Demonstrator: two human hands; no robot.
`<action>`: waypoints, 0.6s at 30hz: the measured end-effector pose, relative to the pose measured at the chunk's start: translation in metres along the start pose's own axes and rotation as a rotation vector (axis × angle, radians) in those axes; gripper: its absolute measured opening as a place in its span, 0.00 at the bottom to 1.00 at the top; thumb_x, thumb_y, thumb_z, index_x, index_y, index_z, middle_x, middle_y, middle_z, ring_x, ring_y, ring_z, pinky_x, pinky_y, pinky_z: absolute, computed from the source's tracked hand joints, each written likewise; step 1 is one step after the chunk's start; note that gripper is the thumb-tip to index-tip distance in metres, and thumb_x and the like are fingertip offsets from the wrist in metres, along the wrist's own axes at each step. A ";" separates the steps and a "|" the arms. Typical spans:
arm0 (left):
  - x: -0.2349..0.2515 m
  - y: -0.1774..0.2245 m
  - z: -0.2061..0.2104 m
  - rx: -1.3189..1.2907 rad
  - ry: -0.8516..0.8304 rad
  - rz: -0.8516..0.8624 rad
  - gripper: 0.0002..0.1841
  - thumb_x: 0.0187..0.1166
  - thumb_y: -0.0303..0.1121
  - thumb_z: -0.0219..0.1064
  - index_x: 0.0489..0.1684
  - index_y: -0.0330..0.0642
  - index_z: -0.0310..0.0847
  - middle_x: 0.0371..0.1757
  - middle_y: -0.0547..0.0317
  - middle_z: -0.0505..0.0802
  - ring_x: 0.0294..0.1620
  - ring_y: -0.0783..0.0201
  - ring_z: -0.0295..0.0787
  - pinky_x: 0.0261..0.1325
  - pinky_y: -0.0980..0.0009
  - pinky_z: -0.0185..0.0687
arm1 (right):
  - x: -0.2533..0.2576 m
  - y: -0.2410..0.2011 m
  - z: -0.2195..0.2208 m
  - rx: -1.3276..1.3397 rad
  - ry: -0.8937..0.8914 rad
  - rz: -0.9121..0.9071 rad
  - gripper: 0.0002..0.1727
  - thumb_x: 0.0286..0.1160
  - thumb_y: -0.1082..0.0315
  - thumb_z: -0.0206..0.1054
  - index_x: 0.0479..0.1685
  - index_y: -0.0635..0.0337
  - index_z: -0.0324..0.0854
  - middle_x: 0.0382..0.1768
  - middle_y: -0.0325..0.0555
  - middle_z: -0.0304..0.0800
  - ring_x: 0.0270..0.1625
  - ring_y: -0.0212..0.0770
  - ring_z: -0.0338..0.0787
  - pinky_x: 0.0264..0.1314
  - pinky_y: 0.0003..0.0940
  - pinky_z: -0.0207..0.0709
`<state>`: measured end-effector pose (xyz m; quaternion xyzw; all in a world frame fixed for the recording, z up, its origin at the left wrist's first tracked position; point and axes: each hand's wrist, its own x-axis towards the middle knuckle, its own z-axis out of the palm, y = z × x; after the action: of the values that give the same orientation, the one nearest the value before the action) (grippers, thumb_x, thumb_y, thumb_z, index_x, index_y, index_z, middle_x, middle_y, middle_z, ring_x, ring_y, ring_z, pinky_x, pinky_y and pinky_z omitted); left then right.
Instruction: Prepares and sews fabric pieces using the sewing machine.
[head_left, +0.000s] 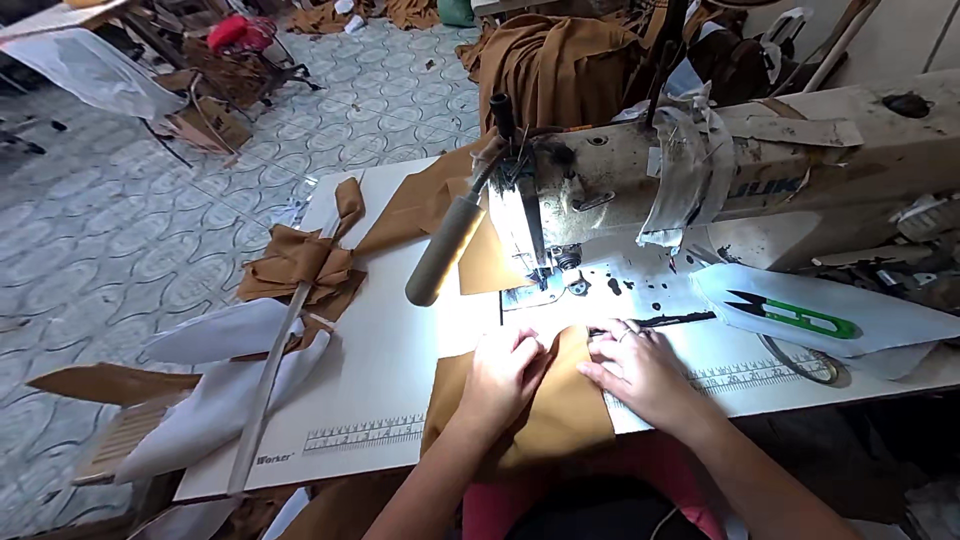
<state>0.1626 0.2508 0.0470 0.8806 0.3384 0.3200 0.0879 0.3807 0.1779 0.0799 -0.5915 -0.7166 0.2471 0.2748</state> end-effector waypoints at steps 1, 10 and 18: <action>-0.001 0.001 -0.002 -0.063 0.021 0.005 0.08 0.70 0.35 0.70 0.31 0.40 0.91 0.41 0.51 0.95 0.44 0.55 0.93 0.49 0.59 0.87 | 0.005 0.000 0.005 0.005 0.057 0.015 0.24 0.79 0.48 0.65 0.40 0.64 0.92 0.67 0.59 0.88 0.74 0.61 0.83 0.71 0.69 0.68; -0.006 0.014 -0.034 -0.407 -0.014 0.006 0.07 0.70 0.34 0.72 0.31 0.39 0.88 0.48 0.52 0.95 0.54 0.71 0.90 0.59 0.79 0.81 | -0.006 -0.009 0.011 0.692 0.103 -0.045 0.10 0.71 0.67 0.72 0.39 0.69 0.89 0.35 0.37 0.93 0.40 0.16 0.89 0.47 0.14 0.83; 0.014 0.019 -0.067 -0.783 -0.309 -0.225 0.04 0.67 0.26 0.75 0.31 0.37 0.87 0.35 0.71 0.89 0.36 0.93 0.79 0.41 0.95 0.74 | -0.014 -0.013 0.010 0.511 0.300 -0.280 0.17 0.74 0.60 0.73 0.26 0.66 0.87 0.31 0.39 0.90 0.42 0.15 0.86 0.49 0.10 0.78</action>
<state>0.1393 0.2415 0.1138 0.7761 0.2681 0.2773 0.4990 0.3671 0.1611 0.0804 -0.4290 -0.6572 0.2889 0.5482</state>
